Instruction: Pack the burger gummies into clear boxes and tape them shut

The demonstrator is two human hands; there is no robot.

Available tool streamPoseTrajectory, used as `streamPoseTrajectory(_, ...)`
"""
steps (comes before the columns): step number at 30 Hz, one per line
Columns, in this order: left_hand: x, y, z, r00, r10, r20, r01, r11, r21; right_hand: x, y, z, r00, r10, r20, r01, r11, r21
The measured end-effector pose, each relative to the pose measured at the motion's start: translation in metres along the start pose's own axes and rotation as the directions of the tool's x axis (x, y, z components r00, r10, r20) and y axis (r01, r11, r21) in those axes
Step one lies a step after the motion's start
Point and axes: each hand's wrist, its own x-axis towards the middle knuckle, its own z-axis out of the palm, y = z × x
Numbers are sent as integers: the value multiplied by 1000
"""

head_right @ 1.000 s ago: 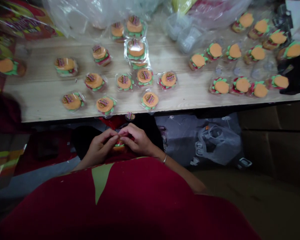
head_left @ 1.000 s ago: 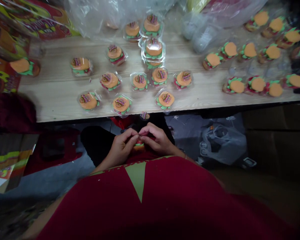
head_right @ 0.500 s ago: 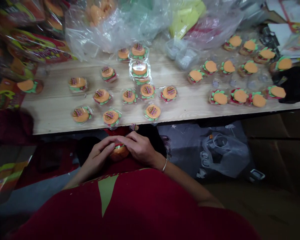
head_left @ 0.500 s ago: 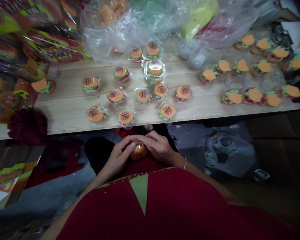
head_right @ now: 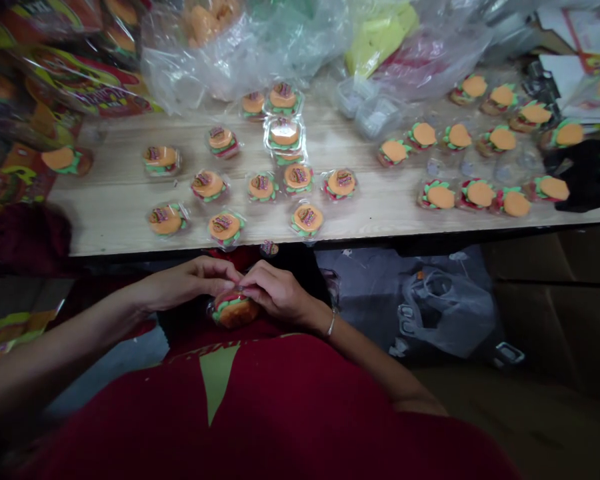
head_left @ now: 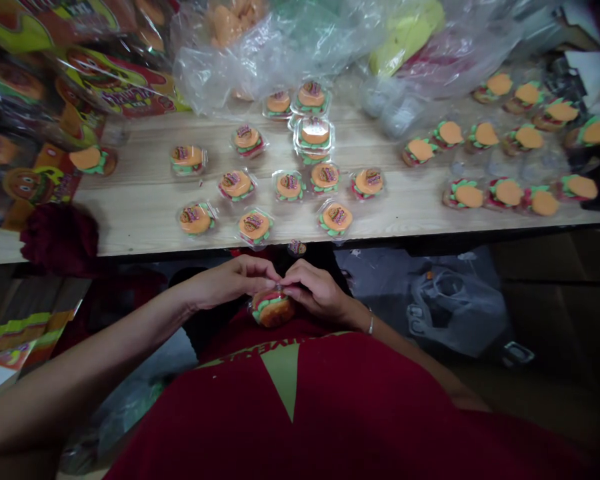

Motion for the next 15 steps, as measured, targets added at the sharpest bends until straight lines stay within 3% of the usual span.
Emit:
streamPoseTrajectory(2,0,-2,1,1000,-11,-16,11,1000,-27,-2,-1,-1,998,55,18,-55,998,25)
streamPoseTrajectory(5,-1,-10,7,994,4,-108,-5,1000,-10,-2,-4,-1,970,242,-13,-239,964,114)
streamPoseTrajectory(8,-1,-15,15,976,129,-173,-108,986,126,1,-8,-2,924,381,-7,-375,913,160)
streamPoseTrajectory(11,-1,-19,25,930,254,-266,-182,947,265,5,-10,-1,919,394,25,-393,910,135)
streamPoseTrajectory(15,1,-26,39,884,269,-382,-155,940,304,1,-8,8,934,358,4,-357,931,75)
